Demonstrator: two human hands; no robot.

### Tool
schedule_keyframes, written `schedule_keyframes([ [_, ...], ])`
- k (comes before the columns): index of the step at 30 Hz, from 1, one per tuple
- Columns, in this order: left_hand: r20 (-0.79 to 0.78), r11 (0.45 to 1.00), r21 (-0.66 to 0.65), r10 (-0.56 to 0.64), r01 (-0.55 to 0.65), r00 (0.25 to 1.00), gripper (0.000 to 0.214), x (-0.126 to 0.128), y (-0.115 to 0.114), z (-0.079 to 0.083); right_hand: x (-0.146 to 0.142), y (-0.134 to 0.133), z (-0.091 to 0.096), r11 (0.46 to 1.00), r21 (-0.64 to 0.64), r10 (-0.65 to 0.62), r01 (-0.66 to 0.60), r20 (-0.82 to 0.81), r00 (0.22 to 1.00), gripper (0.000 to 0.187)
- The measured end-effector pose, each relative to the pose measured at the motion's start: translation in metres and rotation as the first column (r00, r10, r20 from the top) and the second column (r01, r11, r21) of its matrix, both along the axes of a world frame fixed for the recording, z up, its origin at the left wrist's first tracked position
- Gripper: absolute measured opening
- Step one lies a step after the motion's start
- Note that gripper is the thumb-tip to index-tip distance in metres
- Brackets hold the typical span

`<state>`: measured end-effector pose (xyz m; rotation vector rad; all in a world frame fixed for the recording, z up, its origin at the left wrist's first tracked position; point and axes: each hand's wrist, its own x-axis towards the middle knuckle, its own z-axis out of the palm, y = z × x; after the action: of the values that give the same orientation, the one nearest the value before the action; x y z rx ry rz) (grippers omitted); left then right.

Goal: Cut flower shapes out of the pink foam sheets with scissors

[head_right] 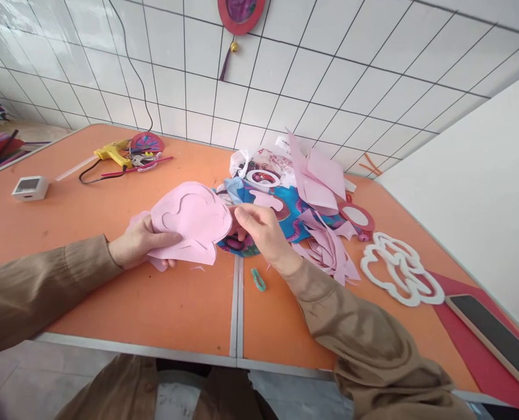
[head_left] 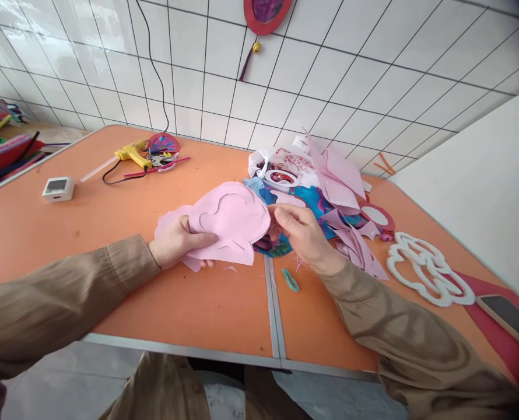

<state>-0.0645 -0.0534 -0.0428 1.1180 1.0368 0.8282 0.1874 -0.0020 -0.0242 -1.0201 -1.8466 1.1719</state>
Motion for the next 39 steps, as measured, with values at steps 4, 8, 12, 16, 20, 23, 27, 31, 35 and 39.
schedule_keyframes([
  [4, -0.022, 0.999, 0.018, -0.033, 0.034, 0.999, 0.026, 0.000, -0.001, 0.000, -0.005, -0.009, -0.002, 0.987, -0.135, 0.062, -0.085, -0.163, 0.985, 0.046],
  [8, -0.058, 0.999, 0.030, -0.024, 0.025, 0.998, 0.028, 0.002, -0.001, 0.001, -0.012, -0.018, -0.002, 0.944, -0.298, 0.076, -0.142, -0.221, 0.972, 0.038],
  [12, -0.092, 1.000, 0.011, 0.010, -0.009, 0.996, 0.026, 0.003, -0.002, 0.004, -0.020, -0.024, -0.004, 0.900, -0.406, 0.067, -0.160, -0.233, 0.970, 0.041],
  [16, -0.124, 1.000, 0.024, 0.022, -0.019, 0.992, 0.026, 0.004, -0.002, 0.005, -0.024, -0.027, -0.008, 0.895, -0.414, 0.083, -0.162, -0.204, 0.976, 0.043],
  [20, -0.141, 0.995, 0.103, -0.003, 0.018, 0.990, 0.025, 0.004, -0.002, 0.002, -0.024, -0.029, -0.011, 0.905, -0.406, 0.077, -0.126, -0.136, 0.988, 0.039],
  [23, -0.164, 0.990, 0.139, -0.015, 0.038, 0.986, 0.026, 0.005, -0.003, 0.001, -0.026, -0.031, -0.013, 0.902, -0.420, 0.050, -0.103, -0.135, 0.990, 0.034],
  [27, -0.187, 0.987, 0.150, -0.028, 0.057, 0.982, 0.029, 0.006, -0.003, 0.000, -0.031, -0.034, -0.017, 0.911, -0.409, -0.023, -0.049, -0.170, 0.985, 0.032],
  [31, -0.173, 0.990, 0.125, -0.045, 0.067, 0.984, 0.030, 0.008, -0.003, 0.000, -0.032, -0.035, -0.022, 0.904, -0.427, -0.076, -0.005, -0.172, 0.982, 0.033],
  [35, -0.107, 0.992, 0.082, -0.089, 0.098, 0.990, 0.032, 0.008, -0.002, -0.003, -0.031, -0.034, -0.024, 0.885, -0.466, -0.086, -0.003, -0.169, 0.982, 0.034],
  [39, 0.028, 0.985, 0.067, -0.159, 0.157, 0.987, 0.038, 0.005, 0.001, -0.008, -0.029, -0.033, -0.024, 0.877, -0.480, -0.066, -0.022, -0.165, 0.984, 0.030],
])
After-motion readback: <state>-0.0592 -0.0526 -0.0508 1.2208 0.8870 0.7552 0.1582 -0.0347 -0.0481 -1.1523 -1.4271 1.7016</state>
